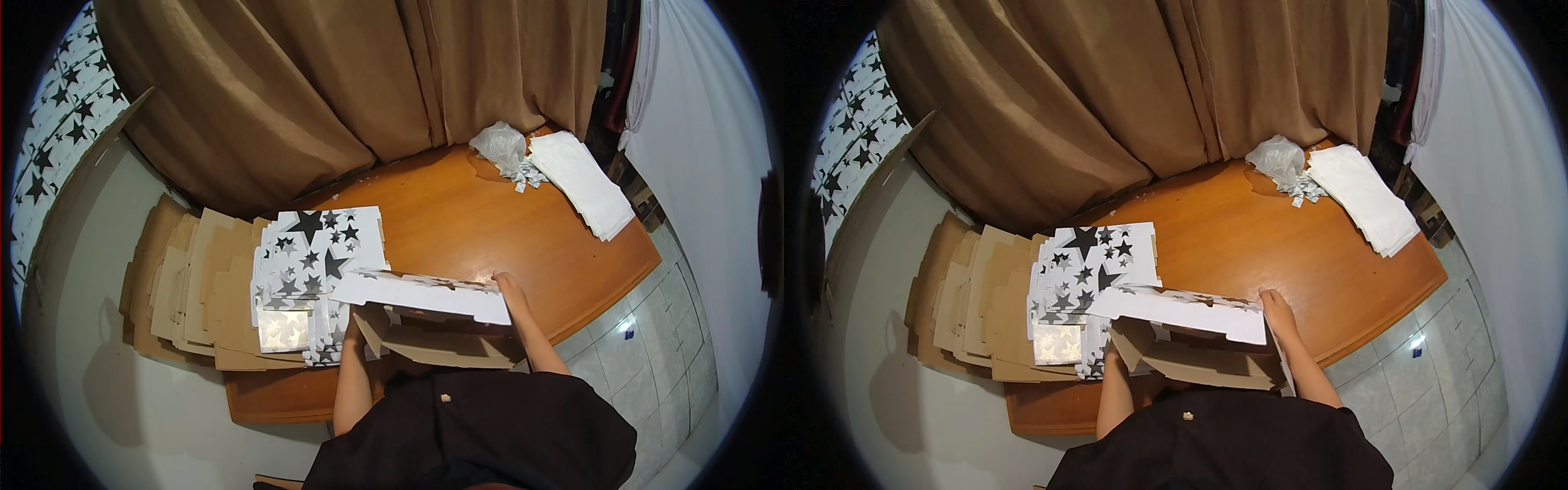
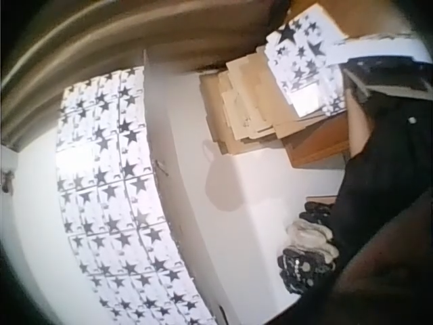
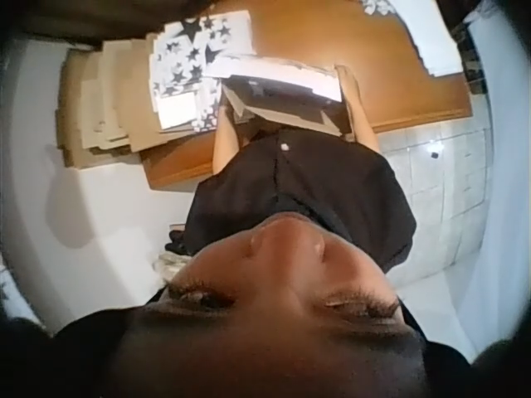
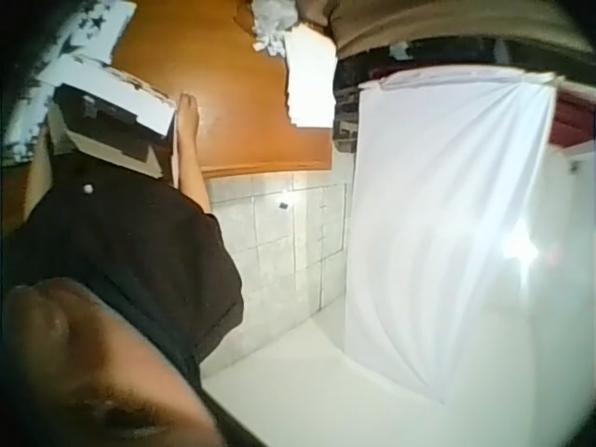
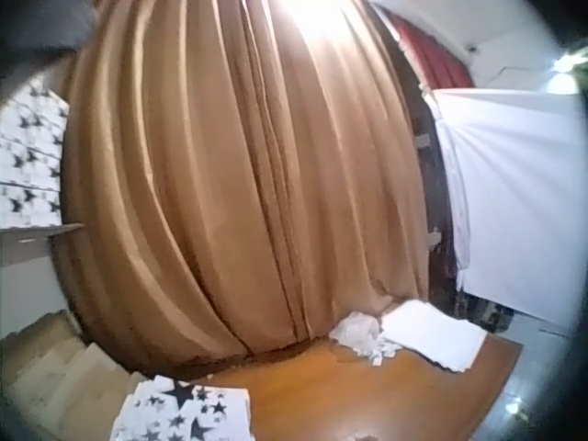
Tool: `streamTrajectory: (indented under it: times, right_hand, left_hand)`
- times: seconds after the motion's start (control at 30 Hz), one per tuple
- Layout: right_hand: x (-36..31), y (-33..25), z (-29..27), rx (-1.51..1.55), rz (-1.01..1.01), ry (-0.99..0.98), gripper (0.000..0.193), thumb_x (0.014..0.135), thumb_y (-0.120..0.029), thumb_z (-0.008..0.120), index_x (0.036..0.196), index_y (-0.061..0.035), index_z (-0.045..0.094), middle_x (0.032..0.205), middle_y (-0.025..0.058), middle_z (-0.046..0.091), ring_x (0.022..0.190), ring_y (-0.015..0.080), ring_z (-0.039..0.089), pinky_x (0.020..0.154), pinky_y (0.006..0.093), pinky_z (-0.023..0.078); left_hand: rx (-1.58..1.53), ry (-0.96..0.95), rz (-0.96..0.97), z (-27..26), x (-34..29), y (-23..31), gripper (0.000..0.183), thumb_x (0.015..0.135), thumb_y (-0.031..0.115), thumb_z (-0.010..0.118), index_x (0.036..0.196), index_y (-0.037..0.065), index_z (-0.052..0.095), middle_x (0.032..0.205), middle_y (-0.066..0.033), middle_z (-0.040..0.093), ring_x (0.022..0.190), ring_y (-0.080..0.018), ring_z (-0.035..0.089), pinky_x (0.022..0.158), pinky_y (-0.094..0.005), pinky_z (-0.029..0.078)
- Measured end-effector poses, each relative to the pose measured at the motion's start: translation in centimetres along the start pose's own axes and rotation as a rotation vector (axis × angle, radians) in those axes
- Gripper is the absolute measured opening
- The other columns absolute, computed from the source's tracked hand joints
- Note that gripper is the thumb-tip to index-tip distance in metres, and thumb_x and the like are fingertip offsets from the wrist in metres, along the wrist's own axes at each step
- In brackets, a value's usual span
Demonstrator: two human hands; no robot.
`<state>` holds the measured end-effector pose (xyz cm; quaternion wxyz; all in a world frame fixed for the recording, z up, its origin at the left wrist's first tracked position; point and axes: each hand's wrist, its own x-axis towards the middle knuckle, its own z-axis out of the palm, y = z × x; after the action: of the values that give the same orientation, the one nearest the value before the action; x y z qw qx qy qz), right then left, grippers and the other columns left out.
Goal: The person is folding cardboard sheets into shoe boxes, placing tissue paper inside, and then stacking the completed boxes on a shelf.
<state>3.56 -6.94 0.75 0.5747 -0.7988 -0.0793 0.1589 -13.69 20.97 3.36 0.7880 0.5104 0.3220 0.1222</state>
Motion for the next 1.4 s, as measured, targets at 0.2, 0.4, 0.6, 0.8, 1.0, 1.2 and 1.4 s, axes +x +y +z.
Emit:
streamTrajectory:
  times: [0.2, 0.4, 0.6, 0.8, 1.0, 1.2, 1.4]
  right_hand:
    - [2.9, 2.1, -2.1, 0.038, -0.063, 0.078, 0.047, 0.090, -0.041, 0.044, 0.097, 0.0024, 0.061, 0.091, 0.0168, 0.063, 0.086, 0.0218, 0.058, 0.077, 0.0306, 0.044]
    - [4.4, -2.5, -4.2, 0.320, 0.182, 0.049, 0.046, 0.091, -0.041, 0.046, 0.092, 0.0026, 0.060, 0.076, 0.0124, 0.062, 0.062, 0.0173, 0.057, 0.056, 0.0296, 0.044]
    - [4.4, -1.8, -2.2, 0.113, 0.101, 0.010, 0.039, 0.090, -0.036, 0.050, 0.098, 0.0012, 0.059, 0.078, 0.0115, 0.061, 0.074, 0.0158, 0.059, 0.064, 0.0269, 0.045]
    - [0.9, -2.8, -2.8, 0.091, -0.298, -0.115, 0.032, 0.088, -0.027, 0.053, 0.106, -0.0009, 0.057, 0.097, 0.0084, 0.059, 0.088, 0.0144, 0.056, 0.072, 0.0256, 0.045]
    - [2.2, -1.7, -2.7, 0.618, -0.003, -0.167, 0.041, 0.089, -0.024, 0.051, 0.125, -0.0048, 0.043, 0.096, 0.0077, 0.057, 0.086, 0.0128, 0.055, 0.070, 0.0236, 0.044]
    - [2.5, -1.4, -2.1, 0.464, -0.018, 0.058, 0.033, 0.091, -0.025, 0.050, 0.115, -0.0025, 0.051, 0.080, 0.0047, 0.058, 0.069, 0.0100, 0.055, 0.059, 0.0230, 0.043]
    - [1.2, -1.3, -2.3, 0.480, -0.016, -0.029, 0.035, 0.091, -0.029, 0.050, 0.083, 0.0030, 0.062, 0.066, 0.0047, 0.058, 0.057, 0.0110, 0.052, 0.052, 0.0257, 0.041]
  left_hand:
    - [0.050, -0.072, -0.054, -0.4, 1.1, -0.7, 0.077, 0.085, 0.071, 0.028, 0.122, 0.007, 0.049, 0.102, -0.0111, 0.059, 0.085, -0.0206, 0.058, 0.075, -0.0329, 0.048]
    - [0.161, -0.190, 0.124, 0.8, 2.0, -0.6, 0.075, 0.086, 0.072, 0.022, 0.109, 0.008, 0.054, 0.082, -0.0068, 0.059, 0.073, -0.0168, 0.058, 0.061, -0.0319, 0.048]
    - [-0.130, -0.198, 0.341, 0.8, 2.8, -1.3, 0.040, 0.093, 0.044, 0.045, 0.098, 0.006, 0.054, 0.068, -0.0037, 0.053, 0.055, -0.0139, 0.053, 0.047, -0.0261, 0.044]
    - [0.498, 0.087, 0.134, 3.0, 4.0, 2.3, 0.021, 0.089, 0.023, 0.053, 0.094, 0.004, 0.060, 0.077, -0.0026, 0.057, 0.065, -0.0105, 0.054, 0.057, -0.0234, 0.045]
    - [0.432, 0.051, 0.185, 0.2, 2.8, -1.3, 0.025, 0.089, 0.026, 0.052, 0.093, 0.004, 0.061, 0.077, -0.0038, 0.058, 0.066, -0.0123, 0.055, 0.058, -0.0248, 0.045]
    - [0.358, 0.024, 0.238, 0.8, 4.7, -1.7, 0.028, 0.090, 0.030, 0.051, 0.092, 0.003, 0.061, 0.077, -0.0051, 0.060, 0.066, -0.0141, 0.057, 0.059, -0.0262, 0.046]
    - [0.283, 0.002, 0.293, 0.3, 5.4, -2.9, 0.033, 0.090, 0.033, 0.051, 0.091, 0.002, 0.062, 0.078, -0.0063, 0.061, 0.067, -0.0159, 0.058, 0.060, -0.0275, 0.046]
